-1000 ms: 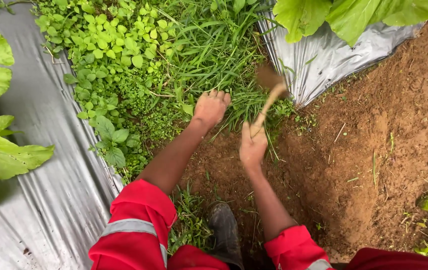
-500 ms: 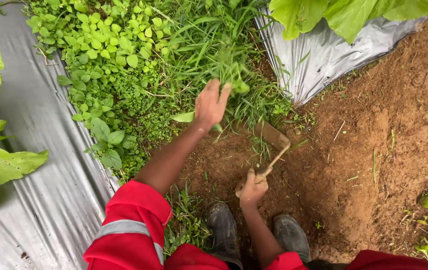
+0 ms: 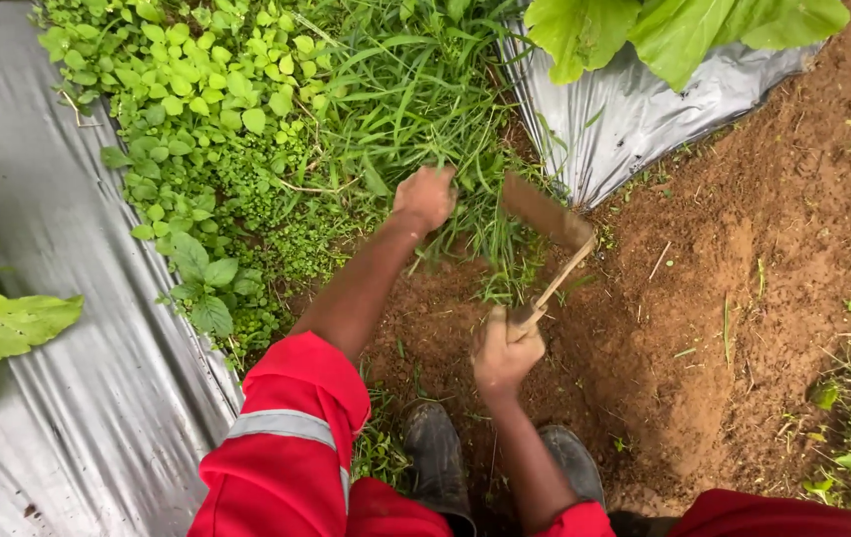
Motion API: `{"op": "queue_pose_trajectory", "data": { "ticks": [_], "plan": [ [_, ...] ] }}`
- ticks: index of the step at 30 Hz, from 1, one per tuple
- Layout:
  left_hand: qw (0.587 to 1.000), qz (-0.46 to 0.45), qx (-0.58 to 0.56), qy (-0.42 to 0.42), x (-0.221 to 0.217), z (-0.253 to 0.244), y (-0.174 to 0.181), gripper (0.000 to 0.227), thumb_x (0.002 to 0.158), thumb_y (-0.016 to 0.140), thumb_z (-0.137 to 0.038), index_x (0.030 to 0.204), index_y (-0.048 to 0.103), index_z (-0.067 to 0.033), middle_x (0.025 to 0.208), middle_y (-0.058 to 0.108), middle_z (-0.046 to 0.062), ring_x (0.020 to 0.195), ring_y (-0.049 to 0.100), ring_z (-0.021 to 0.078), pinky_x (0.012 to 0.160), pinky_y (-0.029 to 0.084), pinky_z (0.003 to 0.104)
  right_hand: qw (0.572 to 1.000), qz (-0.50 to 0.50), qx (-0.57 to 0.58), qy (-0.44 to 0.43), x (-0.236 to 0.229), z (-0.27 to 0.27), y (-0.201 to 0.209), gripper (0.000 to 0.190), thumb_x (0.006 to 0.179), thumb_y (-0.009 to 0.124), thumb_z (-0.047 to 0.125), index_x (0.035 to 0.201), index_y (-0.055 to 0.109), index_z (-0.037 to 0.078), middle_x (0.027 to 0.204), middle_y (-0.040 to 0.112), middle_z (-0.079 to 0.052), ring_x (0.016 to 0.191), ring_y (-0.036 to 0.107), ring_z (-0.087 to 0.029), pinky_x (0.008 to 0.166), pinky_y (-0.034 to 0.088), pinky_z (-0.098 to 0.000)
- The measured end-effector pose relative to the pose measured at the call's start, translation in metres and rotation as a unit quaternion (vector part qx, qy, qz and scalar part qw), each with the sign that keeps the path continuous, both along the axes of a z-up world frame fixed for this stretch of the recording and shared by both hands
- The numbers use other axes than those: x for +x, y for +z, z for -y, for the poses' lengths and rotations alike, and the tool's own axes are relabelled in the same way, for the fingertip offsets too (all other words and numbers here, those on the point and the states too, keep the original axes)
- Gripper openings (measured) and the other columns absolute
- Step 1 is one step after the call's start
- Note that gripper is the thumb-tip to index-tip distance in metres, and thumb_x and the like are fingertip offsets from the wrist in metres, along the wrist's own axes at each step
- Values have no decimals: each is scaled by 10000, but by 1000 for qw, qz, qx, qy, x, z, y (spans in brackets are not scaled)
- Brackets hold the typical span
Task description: Removing weeds from a vegetable garden bed using hands and a small hand hoe.
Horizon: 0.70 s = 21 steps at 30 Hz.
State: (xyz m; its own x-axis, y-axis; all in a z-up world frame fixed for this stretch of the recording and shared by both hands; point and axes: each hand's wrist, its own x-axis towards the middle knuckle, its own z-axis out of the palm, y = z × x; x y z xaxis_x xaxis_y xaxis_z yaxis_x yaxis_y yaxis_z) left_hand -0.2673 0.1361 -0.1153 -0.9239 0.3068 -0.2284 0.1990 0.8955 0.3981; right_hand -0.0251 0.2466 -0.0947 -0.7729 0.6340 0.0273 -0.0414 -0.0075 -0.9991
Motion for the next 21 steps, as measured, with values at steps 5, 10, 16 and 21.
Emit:
{"op": "queue_pose_trajectory", "data": {
  "ticks": [5, 10, 16, 21],
  "plan": [
    [999, -24, 26, -29, 19, 5, 52, 271, 1028, 460, -272, 1174, 613, -102, 1066, 691, 129, 984, 734, 300, 833, 615, 391, 960, -243, 138, 20, -64, -16, 115, 177, 989, 532, -10, 834, 612, 15, 449, 529, -46, 288, 480, -135, 275, 398, -273],
    [998, -29, 27, -45, 10, 2, 9, 312, 1048, 452, -303, 1257, 568, -103, 1212, 658, 129, 1127, 701, 281, 943, 594, 417, 913, -384, 128, 42, -123, -14, 127, 144, 1050, 477, 71, 932, 537, 15, 499, 512, -57, 375, 516, -217, 401, 485, -327],
    [984, 25, 174, 6, 27, 11, 7, 267, 961, 488, -202, 1188, 606, -124, 1143, 611, 97, 982, 613, 224, 791, 484, 255, 949, 235, 186, 100, -97, 11, -7, 262, 1026, 630, 170, 834, 650, -6, 623, 645, -159, 532, 578, -185, 498, 500, -319],
    [951, -146, -203, -184, 54, 53, -44, 255, 914, 595, -271, 1144, 702, -295, 1237, 657, -50, 1196, 570, 205, 900, 519, 387, 966, 177, 189, 26, -74, 19, 3, 308, 938, 675, 171, 706, 566, 0, 543, 575, -188, 498, 574, -243, 471, 413, -405]
  ]
}}
